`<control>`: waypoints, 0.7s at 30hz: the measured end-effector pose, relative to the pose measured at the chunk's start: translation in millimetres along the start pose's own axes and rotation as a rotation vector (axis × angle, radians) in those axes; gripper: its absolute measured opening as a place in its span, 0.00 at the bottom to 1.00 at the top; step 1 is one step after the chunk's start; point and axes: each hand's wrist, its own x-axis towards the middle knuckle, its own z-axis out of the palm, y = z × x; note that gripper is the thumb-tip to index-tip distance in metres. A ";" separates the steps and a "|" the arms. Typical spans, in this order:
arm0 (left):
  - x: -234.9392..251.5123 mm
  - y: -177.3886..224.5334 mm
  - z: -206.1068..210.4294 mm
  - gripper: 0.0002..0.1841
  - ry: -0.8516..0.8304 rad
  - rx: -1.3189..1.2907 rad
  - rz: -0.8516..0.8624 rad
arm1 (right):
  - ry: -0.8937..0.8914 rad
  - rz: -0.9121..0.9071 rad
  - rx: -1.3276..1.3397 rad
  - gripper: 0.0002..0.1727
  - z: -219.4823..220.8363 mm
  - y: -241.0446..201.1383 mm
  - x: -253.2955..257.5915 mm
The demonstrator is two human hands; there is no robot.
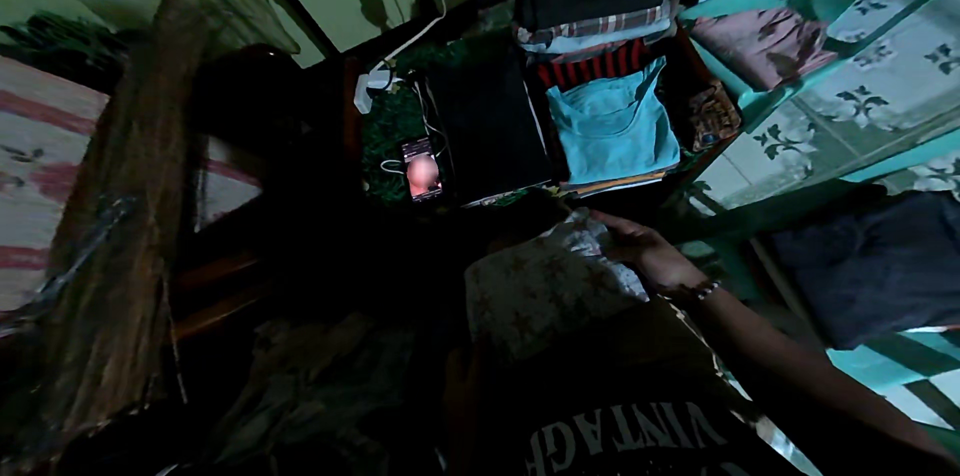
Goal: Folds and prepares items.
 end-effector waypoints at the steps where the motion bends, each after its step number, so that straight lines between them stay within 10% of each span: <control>1: 1.4 0.1 -0.1 0.20 -0.053 0.013 -0.032 | -0.002 0.007 -0.034 0.33 -0.7 2.3 2.8; 5: 9.0 10.2 -8.6 0.24 -0.172 -0.071 -0.150 | -0.008 0.030 -0.096 0.28 -3.8 5.2 8.4; 8: 14.1 6.1 -17.4 0.35 -0.122 0.014 0.138 | -0.100 -0.059 -0.126 0.31 -1.6 -9.5 5.6; 21: 84.8 22.9 13.4 0.32 -0.149 -0.035 0.160 | -0.256 -0.186 -0.077 0.37 5.0 -54.3 3.4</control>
